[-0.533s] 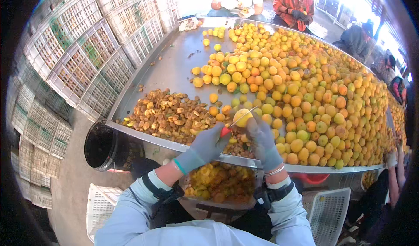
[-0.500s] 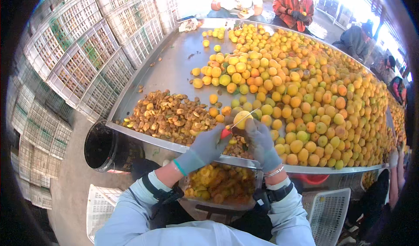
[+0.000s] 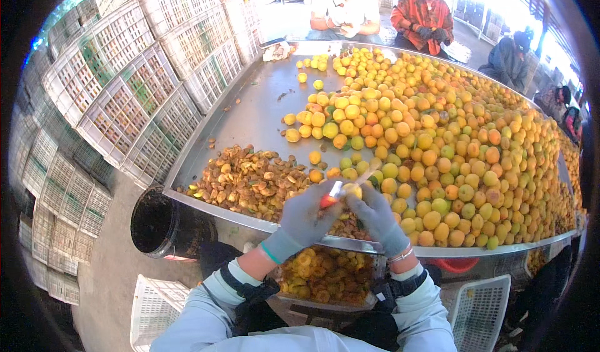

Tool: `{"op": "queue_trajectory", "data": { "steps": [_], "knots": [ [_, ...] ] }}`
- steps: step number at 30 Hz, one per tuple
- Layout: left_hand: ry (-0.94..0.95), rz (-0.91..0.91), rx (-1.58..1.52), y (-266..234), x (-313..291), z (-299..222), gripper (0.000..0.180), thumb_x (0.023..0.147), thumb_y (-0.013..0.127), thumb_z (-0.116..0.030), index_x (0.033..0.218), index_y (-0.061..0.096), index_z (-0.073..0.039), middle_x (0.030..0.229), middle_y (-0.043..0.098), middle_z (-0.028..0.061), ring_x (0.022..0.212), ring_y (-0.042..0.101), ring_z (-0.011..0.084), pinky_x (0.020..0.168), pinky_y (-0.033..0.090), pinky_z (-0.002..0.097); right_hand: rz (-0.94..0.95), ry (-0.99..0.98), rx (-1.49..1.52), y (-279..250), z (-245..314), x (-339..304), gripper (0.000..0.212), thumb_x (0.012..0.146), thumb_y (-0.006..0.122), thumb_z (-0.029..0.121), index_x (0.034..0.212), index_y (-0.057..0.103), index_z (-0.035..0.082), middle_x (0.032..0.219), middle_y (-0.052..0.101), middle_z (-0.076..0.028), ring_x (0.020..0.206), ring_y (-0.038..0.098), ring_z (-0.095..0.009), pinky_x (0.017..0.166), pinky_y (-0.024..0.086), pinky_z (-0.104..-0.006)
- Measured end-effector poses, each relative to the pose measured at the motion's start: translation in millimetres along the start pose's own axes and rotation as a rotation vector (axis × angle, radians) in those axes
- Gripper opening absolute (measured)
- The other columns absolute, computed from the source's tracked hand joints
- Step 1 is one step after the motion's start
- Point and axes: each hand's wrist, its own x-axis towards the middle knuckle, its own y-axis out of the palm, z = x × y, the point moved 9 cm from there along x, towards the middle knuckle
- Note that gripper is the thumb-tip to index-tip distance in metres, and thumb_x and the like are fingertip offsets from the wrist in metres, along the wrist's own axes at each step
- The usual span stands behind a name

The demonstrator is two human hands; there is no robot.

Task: Pitting apricots using a small paring knife at a large sorting table in an industrial shed.

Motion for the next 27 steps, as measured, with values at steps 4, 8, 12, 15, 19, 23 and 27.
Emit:
{"op": "queue_trajectory", "data": {
  "steps": [4, 8, 12, 15, 19, 23, 27],
  "knots": [
    [0.134, 0.142, 0.15, 25.7, 4.2, -16.7, 0.031, 0.079, 0.064, -0.018, 0.108, 0.057, -0.006, 0.078, 0.062, 0.0131, 0.07, 0.064, 0.03, 0.058, 0.049, 0.0343, 0.081, 0.07, 0.268, 21.8, -28.3, -6.1, 0.026, 0.092, 0.045, 0.017, 0.113, 0.05, 0.003, 0.111, 0.056, -0.018, 0.105, 0.053, -0.025, 0.091, 0.041, -0.0355],
    [-0.261, 0.014, -0.083, 41.3, -1.0, 22.5, 0.021, 0.086, 0.059, -0.02, 0.1, 0.058, -0.005, 0.082, 0.063, 0.0101, 0.073, 0.063, 0.0211, 0.061, 0.047, 0.029, -0.075, -0.048, -0.137, 13.4, -18.4, 6.9, 0.021, 0.092, 0.043, 0.02, 0.103, 0.049, 0.002, 0.087, 0.059, -0.02, 0.081, 0.059, -0.036, 0.069, 0.045, -0.0417],
    [-0.589, -0.166, -0.677, 72.6, -6.5, 60.7, 0.026, 0.092, 0.052, -0.027, 0.098, 0.056, -0.002, 0.073, 0.061, 0.0035, 0.071, 0.058, 0.0098, 0.062, 0.048, 0.0314, -0.21, -0.037, -0.208, -0.9, 0.4, 11.3, 0.034, 0.097, 0.039, 0.026, 0.109, 0.052, -0.003, 0.078, 0.064, -0.015, 0.074, 0.062, -0.027, 0.064, 0.048, -0.0368],
    [-0.846, -0.158, -1.399, 103.0, -9.2, 74.5, 0.031, 0.095, 0.045, -0.033, 0.098, 0.06, -0.007, 0.085, 0.063, 0.0025, 0.08, 0.061, 0.0147, 0.068, 0.05, 0.0267, -0.169, 0.041, -0.248, -3.3, -1.7, 14.0, 0.035, 0.097, 0.041, 0.024, 0.118, 0.051, -0.002, 0.091, 0.064, -0.023, 0.083, 0.065, -0.031, 0.067, 0.05, -0.0379],
    [-0.982, 0.206, -1.572, 93.0, -16.9, 68.2, 0.038, 0.094, 0.044, -0.043, 0.099, 0.059, -0.008, 0.088, 0.062, 0.0052, 0.081, 0.061, 0.0152, 0.071, 0.051, 0.0285, -0.081, 0.109, -0.043, -8.6, -17.3, 15.9, 0.034, 0.095, 0.041, 0.018, 0.121, 0.046, -0.004, 0.109, 0.056, -0.018, 0.099, 0.059, -0.021, 0.072, 0.051, -0.0304],
    [-0.025, 0.232, -0.517, 18.9, -3.1, 26.8, 0.031, 0.093, 0.047, -0.034, 0.101, 0.058, -0.006, 0.076, 0.059, 0.0038, 0.068, 0.058, 0.013, 0.06, 0.045, 0.026, -0.217, -0.309, -0.088, -25.7, 17.3, 3.3, 0.044, 0.098, 0.038, 0.03, 0.131, 0.033, 0.0, 0.113, 0.052, -0.013, 0.098, 0.06, -0.021, 0.068, 0.054, -0.0293],
    [-0.655, 0.518, -0.44, 25.3, -46.6, 57.8, 0.017, 0.089, 0.056, -0.019, 0.097, 0.059, -0.005, 0.075, 0.057, 0.0017, 0.069, 0.054, 0.01, 0.062, 0.044, 0.0271, -0.103, -0.198, 0.642, -19.0, 12.2, 4.1, 0.042, 0.098, 0.036, 0.037, 0.121, 0.047, 0.004, 0.109, 0.056, -0.012, 0.1, 0.059, -0.02, 0.079, 0.053, -0.0358]
  ]
}}
